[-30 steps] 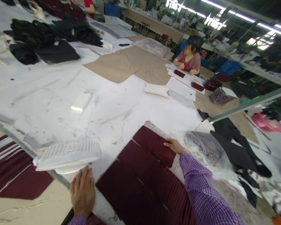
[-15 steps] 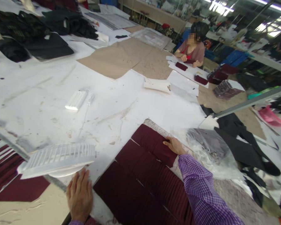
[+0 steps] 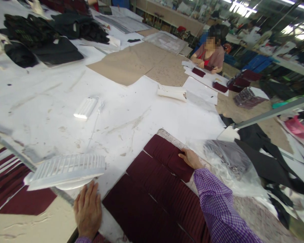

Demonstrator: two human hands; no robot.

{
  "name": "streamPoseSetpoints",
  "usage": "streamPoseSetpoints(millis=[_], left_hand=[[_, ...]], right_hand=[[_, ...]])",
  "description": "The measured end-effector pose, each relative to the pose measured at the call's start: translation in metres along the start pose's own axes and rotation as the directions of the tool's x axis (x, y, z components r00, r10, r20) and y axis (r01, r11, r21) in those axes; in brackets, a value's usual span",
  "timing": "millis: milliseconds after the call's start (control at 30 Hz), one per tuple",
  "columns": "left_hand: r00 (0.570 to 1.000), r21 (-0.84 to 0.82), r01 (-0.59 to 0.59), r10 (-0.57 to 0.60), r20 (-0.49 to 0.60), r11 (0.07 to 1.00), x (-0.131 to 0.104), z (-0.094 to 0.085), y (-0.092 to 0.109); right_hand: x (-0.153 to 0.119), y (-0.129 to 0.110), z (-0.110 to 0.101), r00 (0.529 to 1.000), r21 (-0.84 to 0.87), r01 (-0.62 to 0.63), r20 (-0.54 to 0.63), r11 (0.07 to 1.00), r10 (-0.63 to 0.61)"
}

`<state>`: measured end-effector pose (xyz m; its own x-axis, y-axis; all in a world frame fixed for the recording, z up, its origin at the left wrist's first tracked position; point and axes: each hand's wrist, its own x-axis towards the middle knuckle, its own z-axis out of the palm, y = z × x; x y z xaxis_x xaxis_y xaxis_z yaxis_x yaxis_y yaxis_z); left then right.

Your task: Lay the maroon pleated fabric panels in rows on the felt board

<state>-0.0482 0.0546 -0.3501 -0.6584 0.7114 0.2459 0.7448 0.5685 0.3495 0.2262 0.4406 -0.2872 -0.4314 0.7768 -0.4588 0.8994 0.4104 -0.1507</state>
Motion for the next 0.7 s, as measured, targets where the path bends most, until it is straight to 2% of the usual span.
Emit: streamPoseSetpoints(millis=[200,400,700], left_hand=[[1.0,0.012,-0.008,0.008,0.012,1.0,0.0,0.0,-0.001],[1.0,-0.007,0.01,-0.01,0.0,1.0,0.0,0.001,0.0],[1.0,-0.026,0.022,-0.022,0.004,0.999,-0.001,0.001,0.0]], right_hand=[[-0.004,-0.002,0.004,0.994,-0.032,-0.094,-0.067,0.995,0.091],[-0.016,-0.004,0.005,0.967,-0.042,-0.219,-0.14,0.975,0.212],[-0.011,0.004,0.012,0.966,0.062,-0.243,-0.071,0.968,0.247]])
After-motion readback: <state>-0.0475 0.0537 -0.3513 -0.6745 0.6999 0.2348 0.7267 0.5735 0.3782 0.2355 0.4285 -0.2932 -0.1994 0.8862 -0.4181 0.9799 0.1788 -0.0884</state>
